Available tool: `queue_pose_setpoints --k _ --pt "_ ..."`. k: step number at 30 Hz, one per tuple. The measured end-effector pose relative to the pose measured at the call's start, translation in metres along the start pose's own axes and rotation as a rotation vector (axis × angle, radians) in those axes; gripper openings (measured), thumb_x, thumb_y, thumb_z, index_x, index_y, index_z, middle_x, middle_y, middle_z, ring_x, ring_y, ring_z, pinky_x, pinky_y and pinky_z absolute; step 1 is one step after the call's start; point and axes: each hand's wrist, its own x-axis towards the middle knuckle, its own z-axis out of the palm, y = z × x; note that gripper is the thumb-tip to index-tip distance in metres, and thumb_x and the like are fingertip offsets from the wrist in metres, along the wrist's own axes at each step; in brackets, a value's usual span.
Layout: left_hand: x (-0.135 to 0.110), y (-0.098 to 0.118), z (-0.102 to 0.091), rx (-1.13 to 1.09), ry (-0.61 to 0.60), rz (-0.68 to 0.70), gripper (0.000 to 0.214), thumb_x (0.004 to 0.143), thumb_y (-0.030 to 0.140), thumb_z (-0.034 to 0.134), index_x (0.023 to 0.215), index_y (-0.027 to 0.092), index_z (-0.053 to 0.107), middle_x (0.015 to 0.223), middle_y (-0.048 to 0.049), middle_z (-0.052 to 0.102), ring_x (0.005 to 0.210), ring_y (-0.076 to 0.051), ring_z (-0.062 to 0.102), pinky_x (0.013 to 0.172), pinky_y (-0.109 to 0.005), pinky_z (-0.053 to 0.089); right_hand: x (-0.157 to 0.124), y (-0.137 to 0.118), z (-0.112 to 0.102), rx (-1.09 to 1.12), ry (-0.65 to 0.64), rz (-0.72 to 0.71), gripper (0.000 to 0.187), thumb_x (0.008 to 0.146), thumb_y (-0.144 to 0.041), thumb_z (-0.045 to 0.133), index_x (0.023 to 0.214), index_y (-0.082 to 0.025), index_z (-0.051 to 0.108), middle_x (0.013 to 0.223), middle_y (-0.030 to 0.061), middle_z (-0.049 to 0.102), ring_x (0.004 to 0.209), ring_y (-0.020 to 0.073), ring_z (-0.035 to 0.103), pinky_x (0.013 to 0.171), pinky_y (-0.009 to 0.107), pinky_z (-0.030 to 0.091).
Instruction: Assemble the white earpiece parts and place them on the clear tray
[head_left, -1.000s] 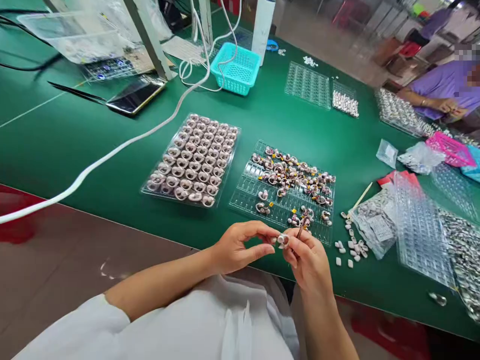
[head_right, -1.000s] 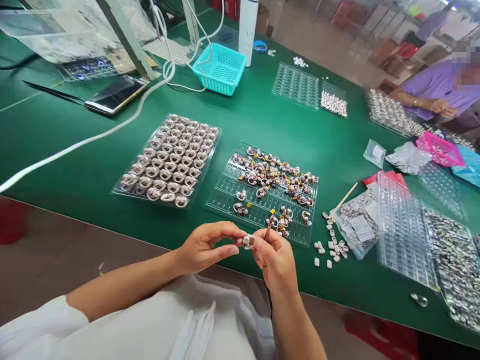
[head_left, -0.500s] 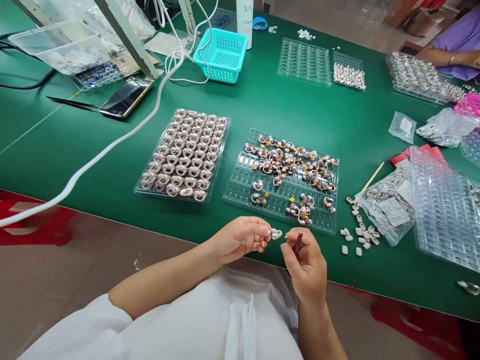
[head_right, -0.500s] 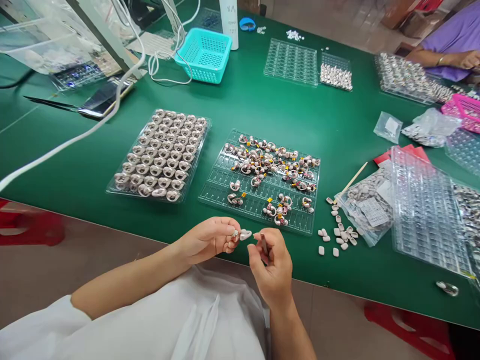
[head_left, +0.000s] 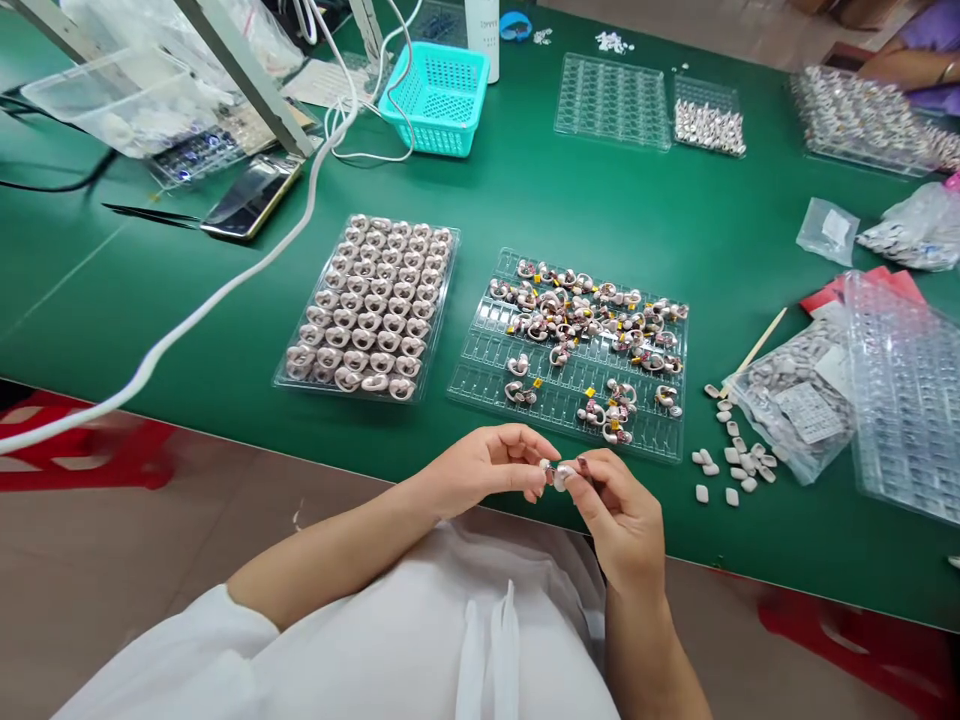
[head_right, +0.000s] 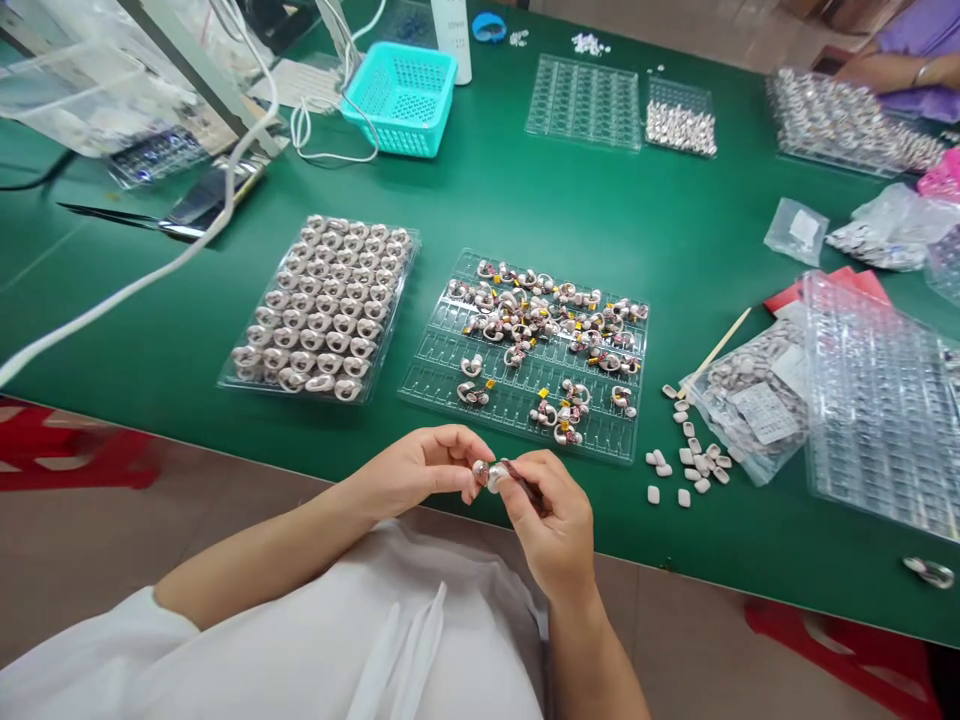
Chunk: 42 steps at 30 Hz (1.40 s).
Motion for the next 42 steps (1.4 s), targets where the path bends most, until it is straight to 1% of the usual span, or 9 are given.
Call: queue_pose_setpoints --k 5,11,20,22,24,26,28,37,42 --pt "-0.003 -0.002 0.004 0.155 0.074 0.125 0.026 0.075 0.025 0.084 0.094 0.013 0.072 0.082 -0.0023 0.071 0.078 -0.011 0.063 0.077 -0.025 0.051 0.000 -0.004 0.003 0.114 -0.006 0.156 0.009 0.090 -0.030 0.068 0.089 -0.023 0.073 0.076 -0.0008 0.063 0.061 0.0095 0.052 0.053 0.021 0.043" --pt "-0.004 0.000 0.007 0.171 0.092 0.128 0.028 0.077 0.031 0.082 0.095 0.012 0.075 0.082 -0.0043 0.073 0.077 -0.013 0.066 0.076 -0.026 0.052 -0.003 -0.004 0.004 0.092 0.007 0.207 0.014 0.089 -0.035 0.069 0.094 -0.023 0.075 0.076 -0.0005 0.066 0.058 0.0090 0.053 0.052 0.020 0.044" --pt "-0.004 0.003 0.008 0.363 0.130 0.215 0.019 0.078 0.029 0.080 0.091 0.015 0.081 0.088 -0.0072 0.076 0.078 -0.016 0.069 0.076 -0.027 0.056 -0.005 -0.003 0.005 -0.122 0.023 0.049 0.010 0.093 -0.029 0.065 0.093 -0.022 0.072 0.082 0.0014 0.068 0.065 0.0120 0.059 0.058 0.023 0.048" --pt "-0.005 0.005 0.007 0.492 0.141 0.250 0.017 0.080 0.028 0.078 0.091 0.017 0.082 0.087 -0.0075 0.077 0.078 -0.017 0.069 0.074 -0.026 0.055 -0.004 -0.004 0.004 -0.174 0.012 -0.061 0.008 0.093 -0.023 0.064 0.096 -0.023 0.071 0.085 0.0024 0.069 0.071 0.0139 0.063 0.061 0.024 0.050" --pt "-0.006 0.008 0.007 0.614 0.133 0.302 0.015 0.081 0.028 0.076 0.092 0.018 0.082 0.087 -0.0078 0.078 0.080 -0.018 0.070 0.075 -0.026 0.054 -0.003 -0.005 0.003 -0.239 0.012 -0.217 0.016 0.091 -0.015 0.064 0.103 -0.024 0.070 0.091 0.0038 0.070 0.078 0.0152 0.066 0.065 0.026 0.053" --pt "-0.006 0.010 0.006 0.669 0.121 0.353 0.015 0.083 0.026 0.075 0.094 0.020 0.083 0.088 -0.0080 0.078 0.082 -0.018 0.071 0.077 -0.026 0.055 -0.001 -0.006 0.003 -0.305 0.021 -0.353 0.025 0.089 -0.009 0.064 0.109 -0.025 0.068 0.096 0.0049 0.070 0.083 0.0159 0.067 0.069 0.027 0.055" --pt "-0.006 0.010 0.007 0.674 0.129 0.393 0.016 0.084 0.026 0.074 0.097 0.021 0.082 0.091 -0.0083 0.077 0.082 -0.018 0.071 0.078 -0.027 0.055 0.001 -0.005 0.003 -0.353 0.033 -0.414 0.029 0.088 -0.007 0.064 0.111 -0.025 0.067 0.097 0.0052 0.070 0.084 0.0161 0.068 0.069 0.028 0.055" --pt "-0.005 0.002 0.016 0.729 0.250 0.505 0.017 0.080 0.029 0.079 0.093 0.020 0.082 0.080 -0.0064 0.077 0.069 -0.017 0.068 0.071 -0.027 0.054 -0.006 0.005 0.012 -0.217 0.139 -0.293 0.018 0.090 -0.013 0.065 0.103 -0.024 0.069 0.094 0.0048 0.070 0.078 0.0155 0.067 0.061 0.026 0.053" --pt "-0.007 0.003 0.013 0.702 0.174 0.518 0.014 0.083 0.030 0.076 0.092 0.020 0.081 0.083 -0.0082 0.079 0.072 -0.019 0.070 0.071 -0.029 0.054 -0.009 0.008 0.016 -0.156 0.180 -0.258 0.019 0.089 -0.014 0.066 0.103 -0.026 0.071 0.095 0.0040 0.070 0.079 0.0151 0.066 0.057 0.024 0.051"
